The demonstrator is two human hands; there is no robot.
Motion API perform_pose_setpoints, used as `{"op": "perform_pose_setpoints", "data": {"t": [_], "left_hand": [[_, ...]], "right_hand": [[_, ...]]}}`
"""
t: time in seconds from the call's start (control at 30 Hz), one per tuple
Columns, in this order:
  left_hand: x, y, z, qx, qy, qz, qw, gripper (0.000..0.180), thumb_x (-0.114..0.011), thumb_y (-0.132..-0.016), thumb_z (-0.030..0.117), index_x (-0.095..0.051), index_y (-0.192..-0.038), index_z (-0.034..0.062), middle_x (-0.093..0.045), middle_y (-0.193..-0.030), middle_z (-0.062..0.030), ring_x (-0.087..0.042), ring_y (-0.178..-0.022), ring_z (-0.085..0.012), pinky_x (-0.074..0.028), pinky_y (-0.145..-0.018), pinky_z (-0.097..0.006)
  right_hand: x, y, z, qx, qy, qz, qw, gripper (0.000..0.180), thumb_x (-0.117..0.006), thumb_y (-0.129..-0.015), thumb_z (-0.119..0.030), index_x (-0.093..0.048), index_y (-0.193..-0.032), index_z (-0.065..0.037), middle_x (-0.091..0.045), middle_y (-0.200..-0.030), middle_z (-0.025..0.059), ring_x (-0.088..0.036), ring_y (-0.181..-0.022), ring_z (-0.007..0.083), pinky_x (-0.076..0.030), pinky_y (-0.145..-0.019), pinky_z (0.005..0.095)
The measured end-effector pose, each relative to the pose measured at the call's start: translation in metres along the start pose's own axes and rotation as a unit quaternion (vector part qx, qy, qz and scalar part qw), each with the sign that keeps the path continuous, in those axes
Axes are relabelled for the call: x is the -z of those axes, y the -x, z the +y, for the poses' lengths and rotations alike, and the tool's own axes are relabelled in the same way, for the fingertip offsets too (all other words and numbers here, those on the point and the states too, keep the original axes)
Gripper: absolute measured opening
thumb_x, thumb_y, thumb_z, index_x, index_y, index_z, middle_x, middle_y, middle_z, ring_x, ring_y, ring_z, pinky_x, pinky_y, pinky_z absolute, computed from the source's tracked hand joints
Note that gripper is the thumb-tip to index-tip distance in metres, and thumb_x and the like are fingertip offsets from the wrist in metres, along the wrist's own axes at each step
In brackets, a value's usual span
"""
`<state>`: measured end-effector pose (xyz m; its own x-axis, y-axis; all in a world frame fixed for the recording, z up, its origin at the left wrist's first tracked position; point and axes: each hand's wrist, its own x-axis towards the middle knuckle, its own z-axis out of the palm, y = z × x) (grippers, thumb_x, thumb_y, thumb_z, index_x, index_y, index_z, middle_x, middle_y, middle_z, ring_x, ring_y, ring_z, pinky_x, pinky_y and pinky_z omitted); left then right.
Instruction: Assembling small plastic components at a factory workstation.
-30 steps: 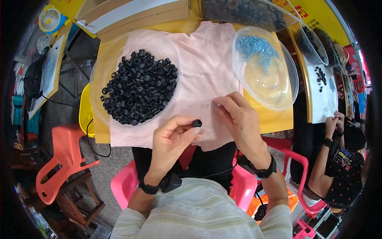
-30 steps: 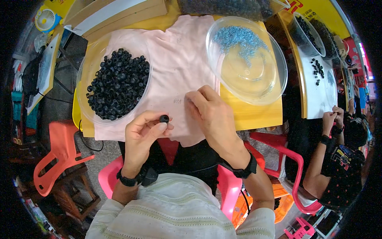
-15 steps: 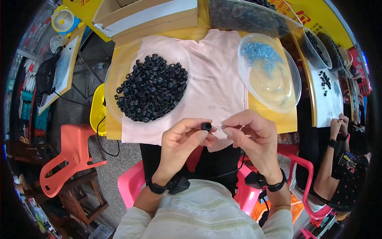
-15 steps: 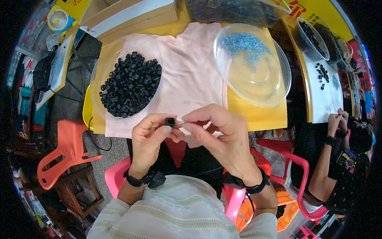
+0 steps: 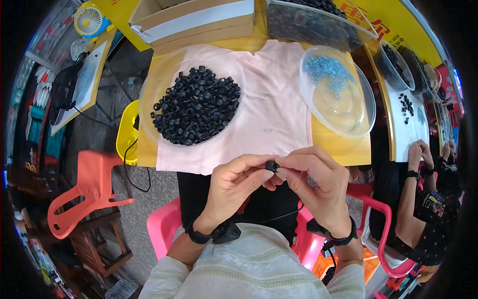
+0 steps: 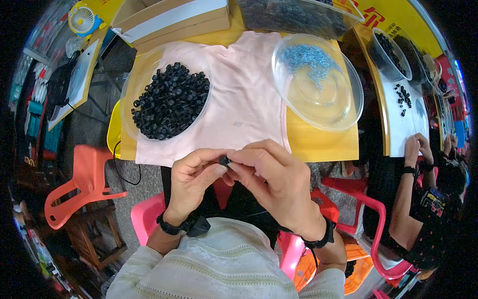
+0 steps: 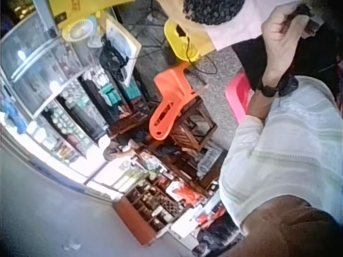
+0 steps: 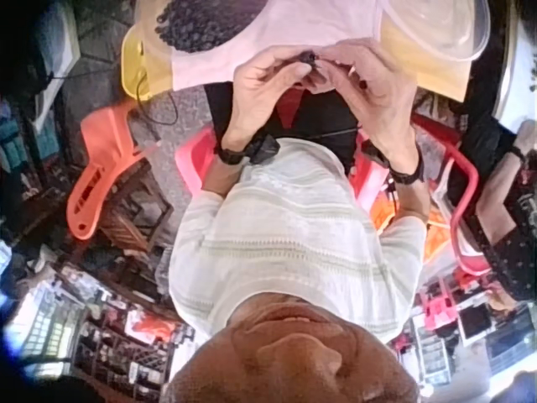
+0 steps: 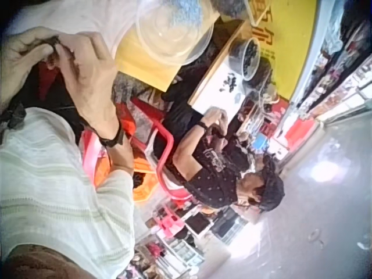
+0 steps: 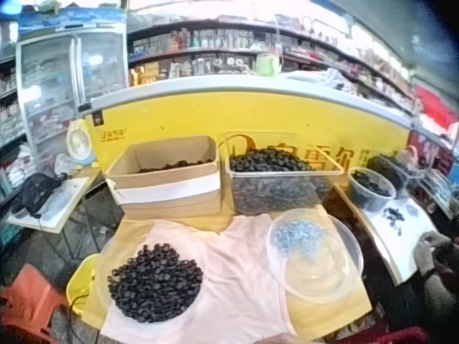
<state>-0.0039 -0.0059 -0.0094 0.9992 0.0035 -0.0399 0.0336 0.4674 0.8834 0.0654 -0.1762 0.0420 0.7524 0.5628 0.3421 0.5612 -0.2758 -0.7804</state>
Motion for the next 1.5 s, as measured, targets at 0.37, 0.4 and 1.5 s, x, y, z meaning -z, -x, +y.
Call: {"op": "perform_pose_setpoints", "data": {"t": [0.37,0.4,1.5], "left_hand": [[0.029,-0.001,-0.013,0.06,0.174,0.003,0.983,0.02,-0.054,-0.097,0.004,-0.06,-0.115,-0.0033,-0.067,-0.099,-0.011,-0.066,-0.082,-0.016,-0.054,-0.073,-0.029],[0.033,-0.001,-0.011,0.064,0.183,-0.023,0.981,0.02,-0.054,-0.097,0.003,-0.06,-0.115,-0.0033,-0.067,-0.099,-0.0112,-0.066,-0.082,-0.0159,-0.054,-0.073,-0.028],[0.047,-0.006,0.007,0.08,0.15,-0.091,0.981,0.02,-0.06,-0.094,0.007,-0.062,-0.112,-0.0025,-0.068,-0.099,-0.0139,-0.068,-0.084,-0.0185,-0.055,-0.072,-0.027]], "right_hand": [[-0.014,-0.015,-0.006,0.084,0.133,-0.091,0.983,0.04,-0.073,-0.074,-0.004,-0.068,-0.114,-0.003,-0.061,-0.088,0.0053,-0.06,-0.067,0.0188,-0.049,-0.055,0.0299],[-0.012,-0.024,-0.009,0.061,0.083,-0.094,0.99,0.035,-0.073,-0.076,-0.004,-0.068,-0.111,-0.003,-0.061,-0.085,0.0059,-0.06,-0.065,0.02,-0.049,-0.055,0.0305],[-0.055,-0.166,0.053,0.046,0.214,-0.128,0.967,0.007,-0.068,-0.08,-0.004,-0.071,-0.086,-0.003,-0.063,-0.088,0.0089,-0.063,-0.079,0.024,-0.049,-0.068,0.0343]]}}
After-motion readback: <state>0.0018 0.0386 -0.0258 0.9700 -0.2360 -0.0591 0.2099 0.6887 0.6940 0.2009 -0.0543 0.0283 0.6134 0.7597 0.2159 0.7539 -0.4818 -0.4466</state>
